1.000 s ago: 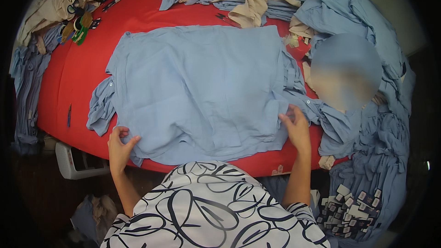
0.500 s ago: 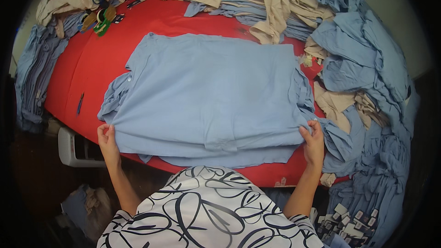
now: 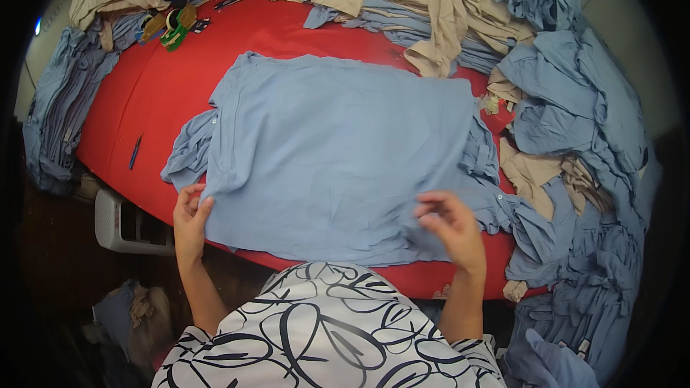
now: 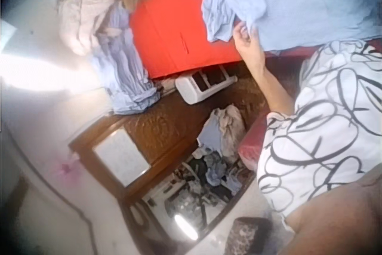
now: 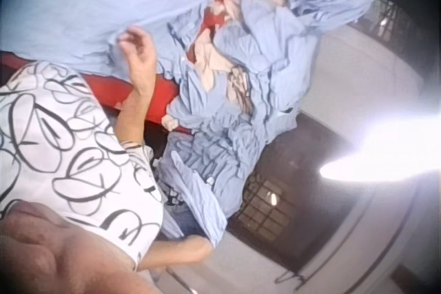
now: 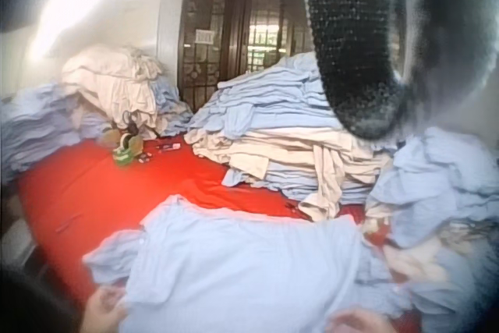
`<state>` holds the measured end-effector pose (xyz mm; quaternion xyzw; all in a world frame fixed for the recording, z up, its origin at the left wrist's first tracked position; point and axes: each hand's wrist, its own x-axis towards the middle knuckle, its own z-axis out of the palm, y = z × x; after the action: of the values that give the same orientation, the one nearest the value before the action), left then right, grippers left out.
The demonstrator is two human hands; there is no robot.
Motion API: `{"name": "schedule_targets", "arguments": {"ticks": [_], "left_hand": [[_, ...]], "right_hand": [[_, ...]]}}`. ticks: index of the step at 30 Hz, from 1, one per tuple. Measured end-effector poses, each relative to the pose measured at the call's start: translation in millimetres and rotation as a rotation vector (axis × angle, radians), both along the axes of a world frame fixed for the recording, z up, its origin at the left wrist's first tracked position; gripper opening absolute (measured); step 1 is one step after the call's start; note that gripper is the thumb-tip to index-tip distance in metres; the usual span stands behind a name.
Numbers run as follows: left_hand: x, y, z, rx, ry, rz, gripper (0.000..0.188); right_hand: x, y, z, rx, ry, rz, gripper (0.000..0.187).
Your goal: The person folds light blue shirts one by one on a red table, smoothing the fabric and folding the sleeves before stacking them.
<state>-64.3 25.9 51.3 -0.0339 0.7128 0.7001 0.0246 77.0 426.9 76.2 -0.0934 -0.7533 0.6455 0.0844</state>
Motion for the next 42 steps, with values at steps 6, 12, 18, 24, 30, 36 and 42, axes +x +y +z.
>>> {"name": "schedule_targets", "arguments": {"ticks": [6,12,18,24,30,36,42], "left_hand": [[12.8,55.4,18.2,-0.242,-0.020,-0.571,0.055],[2.9,68.0,5.5,-0.448,0.144,-0.666,0.041],[-63.9,179.5,-1.2,-0.772,0.724,-0.618,0.025],[-108.1,264.9,-72.8,-0.918,1.012,-0.401,0.050],[-96.1,248.6,-78.5,-0.920,0.810,-0.557,0.052],[-97.0,243.2,-71.9,-0.912,0.837,-0.545,0.050],[-95.6,247.1,-76.5,-0.871,0.854,-0.480,0.049]], "right_hand": [[-4.0,10.9,8.8,0.214,-0.073,0.008,0.028],[10.0,37.5,1.9,0.053,-0.088,-0.208,0.022],[-110.2,30.6,-13.9,0.608,0.116,-0.025,0.023],[-284.2,36.0,-88.7,0.953,0.083,-0.206,0.030],[-326.7,42.2,-118.4,1.135,0.093,-0.288,0.031],[-336.3,47.0,-117.5,1.145,0.160,-0.275,0.031],[-325.9,66.2,-87.4,0.603,0.024,-0.069,0.019]]}}
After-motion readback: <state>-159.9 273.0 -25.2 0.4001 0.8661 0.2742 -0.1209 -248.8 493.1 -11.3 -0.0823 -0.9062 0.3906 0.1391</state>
